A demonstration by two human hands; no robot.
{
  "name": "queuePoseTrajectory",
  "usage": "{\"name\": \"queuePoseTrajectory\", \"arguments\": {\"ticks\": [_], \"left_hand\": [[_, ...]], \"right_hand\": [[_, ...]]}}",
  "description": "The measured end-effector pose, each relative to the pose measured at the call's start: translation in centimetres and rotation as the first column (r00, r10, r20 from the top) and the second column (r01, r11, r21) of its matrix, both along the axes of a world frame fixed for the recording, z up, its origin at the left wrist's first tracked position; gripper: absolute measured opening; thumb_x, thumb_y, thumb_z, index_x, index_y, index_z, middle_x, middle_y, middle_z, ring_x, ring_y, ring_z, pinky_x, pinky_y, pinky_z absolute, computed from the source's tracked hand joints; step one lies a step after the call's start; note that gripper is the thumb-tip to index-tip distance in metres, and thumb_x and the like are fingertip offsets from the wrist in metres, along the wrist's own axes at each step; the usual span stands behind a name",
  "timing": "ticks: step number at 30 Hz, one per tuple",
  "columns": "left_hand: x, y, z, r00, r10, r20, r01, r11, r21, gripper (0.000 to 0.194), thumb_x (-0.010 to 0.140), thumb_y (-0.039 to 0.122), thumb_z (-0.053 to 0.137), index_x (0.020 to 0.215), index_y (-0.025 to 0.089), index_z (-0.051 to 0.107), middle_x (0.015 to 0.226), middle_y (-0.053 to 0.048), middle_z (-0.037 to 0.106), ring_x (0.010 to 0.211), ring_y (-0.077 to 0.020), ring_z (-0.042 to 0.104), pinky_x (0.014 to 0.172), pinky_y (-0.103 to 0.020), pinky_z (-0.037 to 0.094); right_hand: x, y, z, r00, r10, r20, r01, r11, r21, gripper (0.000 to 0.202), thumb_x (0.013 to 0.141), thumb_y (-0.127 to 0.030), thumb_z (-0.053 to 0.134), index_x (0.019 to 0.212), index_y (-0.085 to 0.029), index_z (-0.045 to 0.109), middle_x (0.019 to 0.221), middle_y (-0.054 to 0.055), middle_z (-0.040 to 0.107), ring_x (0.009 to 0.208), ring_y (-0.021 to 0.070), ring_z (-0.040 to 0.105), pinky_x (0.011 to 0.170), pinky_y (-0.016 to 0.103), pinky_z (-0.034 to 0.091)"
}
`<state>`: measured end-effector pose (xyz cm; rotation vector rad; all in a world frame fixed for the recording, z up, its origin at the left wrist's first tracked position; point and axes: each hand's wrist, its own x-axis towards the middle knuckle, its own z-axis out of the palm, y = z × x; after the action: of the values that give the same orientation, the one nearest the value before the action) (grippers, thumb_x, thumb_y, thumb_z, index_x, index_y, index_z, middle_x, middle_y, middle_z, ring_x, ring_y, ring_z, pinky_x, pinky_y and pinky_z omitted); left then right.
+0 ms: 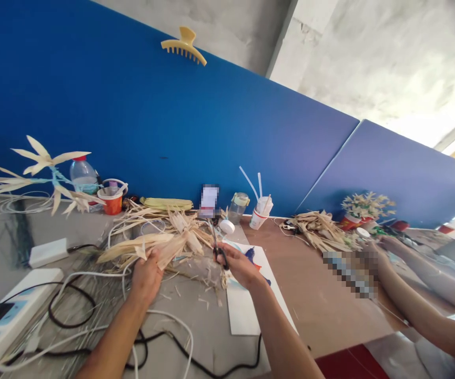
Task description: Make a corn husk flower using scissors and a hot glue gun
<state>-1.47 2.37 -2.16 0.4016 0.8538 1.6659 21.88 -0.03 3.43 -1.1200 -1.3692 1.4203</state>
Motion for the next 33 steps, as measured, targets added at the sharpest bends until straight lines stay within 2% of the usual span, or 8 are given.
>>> {"name": "queuePoseTrajectory", "arguments": {"ticks": [2, 4, 9, 13, 21, 29, 31, 33], "left_hand": [[0.0, -0.1, 0.2, 1.0, -0.006, 0.014, 0.006, 1.0, -0.002, 0.018, 0.08, 0.009, 0.058, 0.096, 0.013, 0.064, 0.094, -0.009, 0.074, 0.09, -0.0225, 0.069, 0.086, -0.039, 0.055], [0.0, -0.2, 0.4, 0.999, -0.006, 0.033, 0.005, 1.0, 0.009, 0.019, 0.079, 0.008, 0.058, 0.096, 0.013, 0.064, 0.091, -0.009, 0.074, 0.086, -0.0217, 0.07, 0.082, -0.037, 0.057], [-0.2, -0.2, 0.6, 0.997, 0.018, 0.072, -0.02, 0.999, 0.025, 0.021, 0.073, 0.005, 0.063, 0.093, 0.01, 0.065, 0.086, -0.01, 0.074, 0.079, -0.0236, 0.071, 0.075, -0.035, 0.06], [-0.4, -0.1, 0.6, 0.996, 0.03, 0.086, -0.032, 0.999, 0.018, 0.02, 0.072, 0.005, 0.064, 0.091, 0.009, 0.066, 0.084, -0.011, 0.075, 0.084, -0.0267, 0.071, 0.076, -0.037, 0.06], [-0.5, 0.1, 0.5, 0.995, 0.045, 0.089, -0.046, 0.999, 0.015, 0.026, 0.074, 0.004, 0.063, 0.099, 0.011, 0.067, 0.087, -0.009, 0.075, 0.084, -0.0243, 0.071, 0.079, -0.037, 0.059], [-0.4, -0.1, 0.4, 0.998, 0.008, 0.068, -0.01, 0.999, 0.034, 0.025, 0.074, 0.006, 0.064, 0.099, 0.009, 0.068, 0.093, -0.013, 0.075, 0.091, -0.0275, 0.07, 0.081, -0.036, 0.059], [-0.5, -0.1, 0.5, 0.998, 0.008, 0.069, -0.011, 0.999, 0.04, 0.024, 0.075, 0.005, 0.062, 0.099, 0.01, 0.068, 0.092, -0.012, 0.075, 0.09, -0.0264, 0.071, 0.081, -0.036, 0.059], [-0.5, -0.1, 0.5, 0.997, 0.016, 0.071, -0.019, 0.999, 0.043, 0.025, 0.076, 0.004, 0.061, 0.099, 0.01, 0.068, 0.091, -0.012, 0.075, 0.088, -0.0254, 0.071, 0.081, -0.035, 0.059]], "right_hand": [[-0.4, -0.9, 0.0, 0.995, 0.091, -0.04, -0.092, 0.996, -0.019, 0.043, 0.063, -0.029, 0.073, 0.104, -0.021, 0.062, 0.09, 0.002, 0.062, 0.073, 0.0122, 0.052, 0.059, 0.021, 0.036], [-1.2, -1.2, -0.2, 0.99, 0.139, -0.014, -0.14, 0.989, -0.044, 0.043, 0.062, -0.025, 0.072, 0.103, -0.021, 0.061, 0.093, 0.002, 0.063, 0.075, 0.0127, 0.053, 0.06, 0.022, 0.038], [-2.5, -0.5, -1.9, 0.965, 0.219, 0.147, -0.215, 0.976, -0.047, 0.04, 0.066, -0.022, 0.067, 0.106, -0.018, 0.063, 0.074, -0.002, 0.059, 0.066, 0.0112, 0.052, 0.063, 0.023, 0.039], [-2.0, -0.3, -3.0, 0.931, 0.239, 0.277, -0.245, 0.969, -0.012, 0.038, 0.068, -0.023, 0.066, 0.106, -0.019, 0.066, 0.071, -0.003, 0.055, 0.062, 0.01, 0.048, 0.058, 0.022, 0.037], [0.0, -1.0, -2.1, 0.855, 0.394, 0.337, -0.393, 0.917, -0.075, 0.036, 0.069, -0.024, 0.064, 0.105, -0.021, 0.068, 0.075, -0.002, 0.058, 0.065, 0.0117, 0.048, 0.06, 0.022, 0.038], [-1.3, -1.3, -1.7, 0.825, 0.33, 0.459, -0.379, 0.925, 0.015, 0.032, 0.072, -0.024, 0.061, 0.102, -0.02, 0.068, 0.076, -0.002, 0.059, 0.063, 0.0117, 0.048, 0.059, 0.022, 0.039], [-1.2, -1.4, -1.4, 0.829, 0.37, 0.419, -0.407, 0.914, -0.002, 0.032, 0.071, -0.027, 0.063, 0.102, -0.021, 0.068, 0.075, -0.001, 0.059, 0.062, 0.0114, 0.047, 0.058, 0.022, 0.039], [-0.9, -1.4, -1.1, 0.854, 0.42, 0.306, -0.432, 0.901, -0.032, 0.036, 0.071, -0.035, 0.066, 0.104, -0.021, 0.067, 0.076, 0.0, 0.059, 0.063, 0.012, 0.048, 0.058, 0.022, 0.039]]}}
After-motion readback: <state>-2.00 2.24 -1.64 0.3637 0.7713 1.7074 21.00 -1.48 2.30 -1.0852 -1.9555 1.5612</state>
